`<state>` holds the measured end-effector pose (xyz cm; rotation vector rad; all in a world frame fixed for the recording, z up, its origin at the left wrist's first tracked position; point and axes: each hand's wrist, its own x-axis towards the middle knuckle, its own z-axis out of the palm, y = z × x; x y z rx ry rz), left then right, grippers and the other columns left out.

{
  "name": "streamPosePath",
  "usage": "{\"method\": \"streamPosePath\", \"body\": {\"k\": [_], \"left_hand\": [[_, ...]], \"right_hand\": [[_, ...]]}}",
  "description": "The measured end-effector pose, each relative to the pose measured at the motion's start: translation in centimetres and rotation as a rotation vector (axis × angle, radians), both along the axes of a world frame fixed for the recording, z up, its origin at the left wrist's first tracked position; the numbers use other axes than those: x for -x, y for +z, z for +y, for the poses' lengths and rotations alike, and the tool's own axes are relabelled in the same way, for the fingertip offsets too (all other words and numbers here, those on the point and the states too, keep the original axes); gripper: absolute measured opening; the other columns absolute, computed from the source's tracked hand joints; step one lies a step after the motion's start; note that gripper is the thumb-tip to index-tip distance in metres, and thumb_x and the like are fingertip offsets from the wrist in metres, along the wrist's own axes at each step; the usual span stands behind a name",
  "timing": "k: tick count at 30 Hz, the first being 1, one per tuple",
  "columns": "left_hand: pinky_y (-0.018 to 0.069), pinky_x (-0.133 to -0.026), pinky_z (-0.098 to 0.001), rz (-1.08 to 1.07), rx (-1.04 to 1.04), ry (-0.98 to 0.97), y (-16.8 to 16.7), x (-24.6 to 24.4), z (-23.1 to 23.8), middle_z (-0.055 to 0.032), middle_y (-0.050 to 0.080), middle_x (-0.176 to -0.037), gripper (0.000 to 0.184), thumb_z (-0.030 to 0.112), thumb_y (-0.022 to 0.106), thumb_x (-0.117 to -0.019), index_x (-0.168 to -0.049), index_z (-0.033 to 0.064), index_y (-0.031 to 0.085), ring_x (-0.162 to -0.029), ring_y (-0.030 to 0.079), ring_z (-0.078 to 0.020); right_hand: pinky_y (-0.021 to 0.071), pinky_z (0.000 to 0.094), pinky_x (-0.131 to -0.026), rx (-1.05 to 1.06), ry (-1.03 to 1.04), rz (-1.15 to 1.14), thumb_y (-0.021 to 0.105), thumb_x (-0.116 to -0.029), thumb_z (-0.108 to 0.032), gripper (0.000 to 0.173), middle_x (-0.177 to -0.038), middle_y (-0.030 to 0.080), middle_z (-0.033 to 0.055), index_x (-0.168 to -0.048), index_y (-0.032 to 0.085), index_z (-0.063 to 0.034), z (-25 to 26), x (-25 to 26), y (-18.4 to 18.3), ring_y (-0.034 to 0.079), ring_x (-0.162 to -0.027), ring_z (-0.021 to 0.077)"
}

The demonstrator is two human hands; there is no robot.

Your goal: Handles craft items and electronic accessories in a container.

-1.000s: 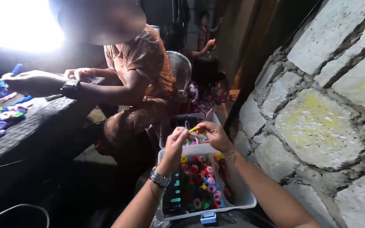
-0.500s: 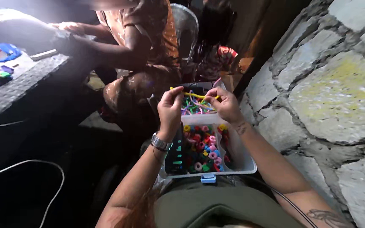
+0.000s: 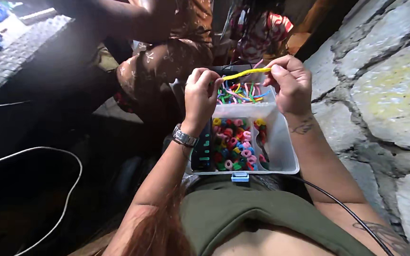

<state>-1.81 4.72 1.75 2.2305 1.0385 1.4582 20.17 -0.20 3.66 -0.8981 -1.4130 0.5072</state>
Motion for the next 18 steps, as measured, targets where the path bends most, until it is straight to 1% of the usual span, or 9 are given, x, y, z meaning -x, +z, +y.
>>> {"method": "streamPosePath", "body": {"k": [1,3,5,7,9,12,14,16,18], "left_hand": [[0.0495,-0.091,-0.0456,0.020,-0.003,0.012,0.1,0.1,-0.1,-0.0141,0.067,-0.104,0.018,0.017,0.061,-0.1016,-0.102,0.0015,0.070,-0.098,0.064,-0.0252],[0.0497,-0.086,-0.0461,0.040,0.013,0.032,0.2,0.3,-0.2,-0.0112,0.067,-0.094,0.020,0.019,0.059,-0.1031,-0.103,0.0015,0.069,-0.087,0.064,-0.0222],[0.0492,-0.081,-0.0449,0.066,0.000,0.032,0.2,0.5,-0.2,-0.0101,0.065,-0.088,0.020,0.020,0.060,-0.1027,-0.100,0.0015,0.068,-0.081,0.062,-0.0213],[0.0485,-0.080,-0.0465,0.118,-0.042,0.013,0.2,0.4,-0.4,-0.0096,0.065,-0.083,0.020,0.019,0.063,-0.1009,-0.093,0.0018,0.068,-0.079,0.063,-0.0224],[0.0482,-0.079,-0.0484,0.176,-0.078,0.008,0.1,0.0,-0.7,-0.0090,0.065,-0.079,0.023,0.021,0.062,-0.1012,-0.088,0.0027,0.066,-0.076,0.064,-0.0231],[0.0474,-0.073,-0.0480,0.191,-0.041,0.042,0.2,-0.3,-0.7,-0.0096,0.062,-0.074,0.034,0.027,0.059,-0.1034,-0.082,0.0019,0.064,-0.070,0.061,-0.0235],[0.0460,-0.068,-0.0415,0.122,0.047,0.060,0.2,-0.1,-0.6,-0.0076,0.059,-0.071,0.038,0.030,0.058,-0.1041,-0.079,0.0019,0.063,-0.066,0.058,-0.0194],[0.0421,-0.061,-0.0294,0.005,0.160,0.052,0.0,0.0,-0.4,0.0000,0.049,-0.066,0.041,0.032,0.056,-0.1052,-0.073,0.0060,0.057,-0.062,0.049,-0.0094],[0.0393,-0.059,-0.0227,-0.125,0.218,0.027,-0.3,0.1,-0.2,0.0049,0.046,-0.063,0.044,0.032,0.055,-0.1057,-0.069,0.0087,0.055,-0.059,0.045,-0.0027]], "right_hand": [[0.0570,0.0217,-0.070,0.019,-0.045,-0.036,0.048,-0.1017,-0.010,0.018,-0.091,0.065,-0.0076,-0.102,0.065,-0.0077,0.0,0.0,0.0,0.062,-0.074,-0.0001],[0.0538,0.0178,-0.073,0.014,-0.165,-0.212,0.055,-0.1008,-0.012,0.017,-0.095,0.065,-0.0015,-0.101,0.069,-0.0032,0.1,-0.5,0.0,0.061,-0.079,-0.0006],[0.0511,0.0191,-0.078,-0.049,-0.311,-0.436,0.060,-0.1000,-0.014,0.020,-0.098,0.068,0.0097,-0.100,0.074,0.0005,0.1,-1.1,0.1,0.062,-0.086,0.0058],[0.0527,0.0258,-0.081,-0.102,-0.426,-0.573,0.063,-0.0991,-0.014,0.019,-0.098,0.070,0.0167,-0.100,0.076,-0.0002,0.2,-1.8,0.0,0.066,-0.089,0.0154],[0.0531,0.0295,-0.081,-0.116,-0.509,-0.610,0.064,-0.0985,-0.015,0.018,-0.096,0.071,0.0176,-0.099,0.077,-0.0018,0.2,-2.0,-0.2,0.067,-0.089,0.0199],[0.0525,0.0260,-0.078,-0.134,-0.561,-0.578,0.066,-0.0978,-0.015,0.017,-0.095,0.071,0.0157,-0.099,0.078,-0.0035,0.1,-1.9,-0.2,0.066,-0.086,0.0169],[0.0517,0.0227,-0.079,-0.129,-0.536,-0.540,0.067,-0.0971,-0.015,0.016,-0.095,0.069,0.0142,-0.099,0.078,-0.0034,-0.2,-1.7,0.1,0.065,-0.088,0.0138],[0.0507,0.0211,-0.078,-0.120,-0.502,-0.498,0.068,-0.0966,-0.015,0.016,-0.094,0.067,0.0136,-0.098,0.078,-0.0026,-0.3,-1.4,0.2,0.063,-0.087,0.0116],[0.0504,0.0198,-0.078,-0.109,-0.454,-0.479,0.068,-0.0970,-0.016,0.017,-0.095,0.067,0.0130,-0.098,0.078,-0.0022,-0.5,-1.1,0.2,0.063,-0.087,0.0102]]}}
